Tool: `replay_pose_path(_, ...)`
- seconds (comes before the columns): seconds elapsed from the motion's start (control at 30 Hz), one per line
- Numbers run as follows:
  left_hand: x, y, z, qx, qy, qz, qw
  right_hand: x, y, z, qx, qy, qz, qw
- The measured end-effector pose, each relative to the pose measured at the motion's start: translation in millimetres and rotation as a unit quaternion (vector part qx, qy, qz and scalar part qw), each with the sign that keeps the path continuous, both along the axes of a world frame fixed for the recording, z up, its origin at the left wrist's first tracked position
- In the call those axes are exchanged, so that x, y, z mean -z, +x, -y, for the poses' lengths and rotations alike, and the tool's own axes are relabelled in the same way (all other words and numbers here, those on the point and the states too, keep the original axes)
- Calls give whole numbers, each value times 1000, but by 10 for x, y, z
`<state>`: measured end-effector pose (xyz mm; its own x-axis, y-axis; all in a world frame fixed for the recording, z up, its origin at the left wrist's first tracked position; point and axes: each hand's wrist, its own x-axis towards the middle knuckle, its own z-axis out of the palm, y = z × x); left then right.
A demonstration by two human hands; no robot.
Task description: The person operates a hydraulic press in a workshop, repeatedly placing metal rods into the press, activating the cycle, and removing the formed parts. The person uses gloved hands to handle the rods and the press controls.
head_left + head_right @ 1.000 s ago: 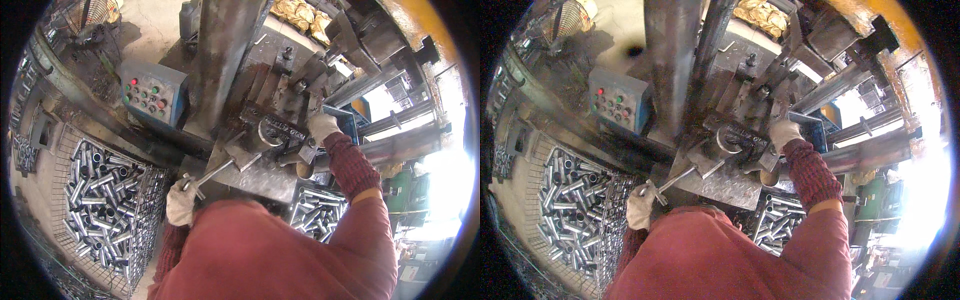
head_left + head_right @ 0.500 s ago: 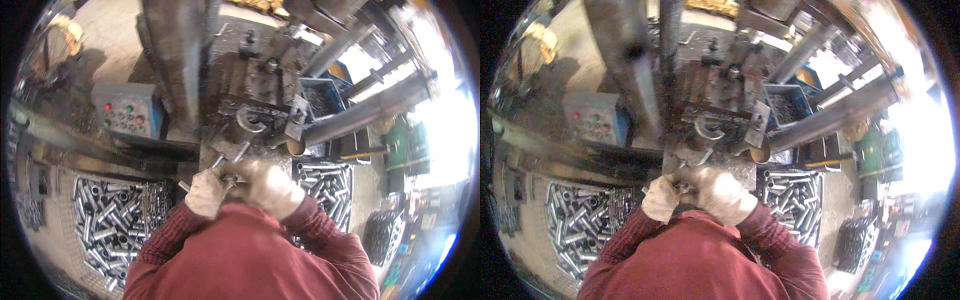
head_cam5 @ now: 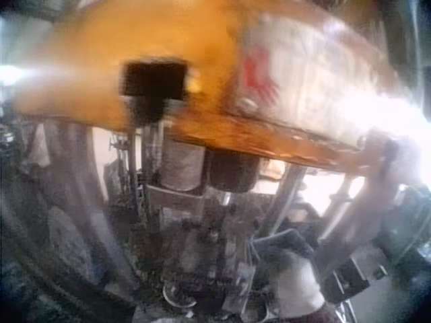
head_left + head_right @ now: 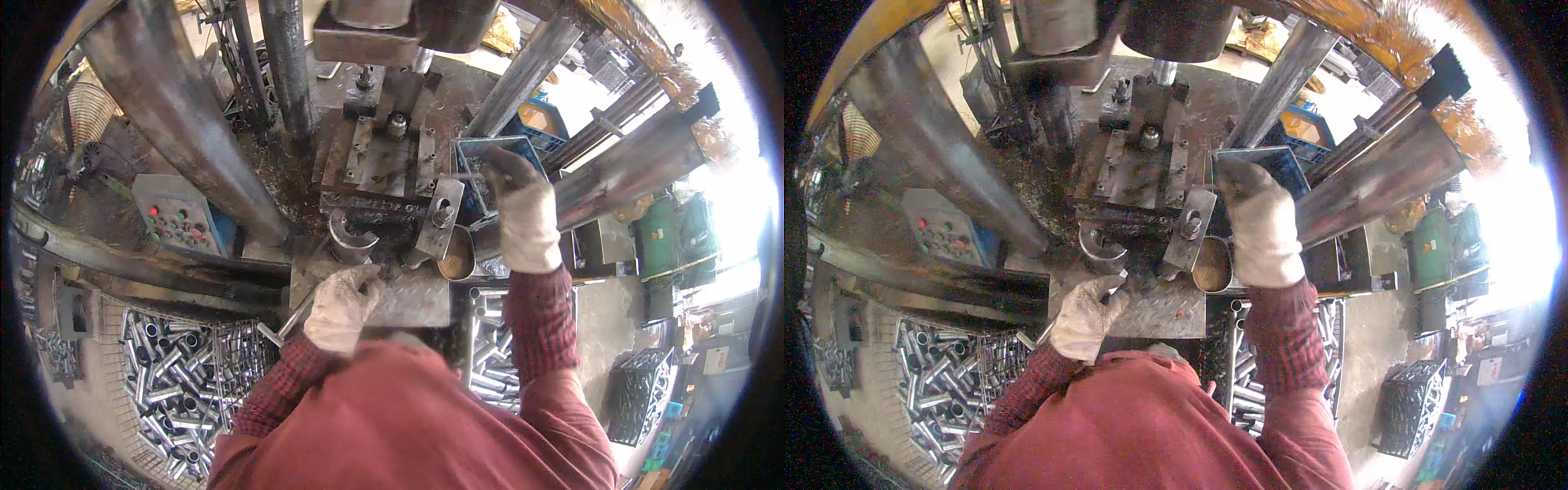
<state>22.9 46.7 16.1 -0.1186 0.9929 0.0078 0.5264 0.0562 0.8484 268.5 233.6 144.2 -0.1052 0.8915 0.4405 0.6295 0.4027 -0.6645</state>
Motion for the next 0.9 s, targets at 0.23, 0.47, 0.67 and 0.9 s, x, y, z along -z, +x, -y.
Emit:
replay_pose_path(0.23,-134,339,-97,-90,-76,137,984,307,38,-646,-33,31,174,984)
replay_pose_path(0.47,84,162,-271,-90,-21,119,989,22,-194,-663,-99,-3,328,939)
replay_pose_path(0.67,-396,105,-1042,11,95,-28,995,-464,-528,-646,-229,-14,517,825)
replay_pose_path(0.9,-45,709,-2206,148,189,-120,963,-94,-537,-781,-214,144,404,878)
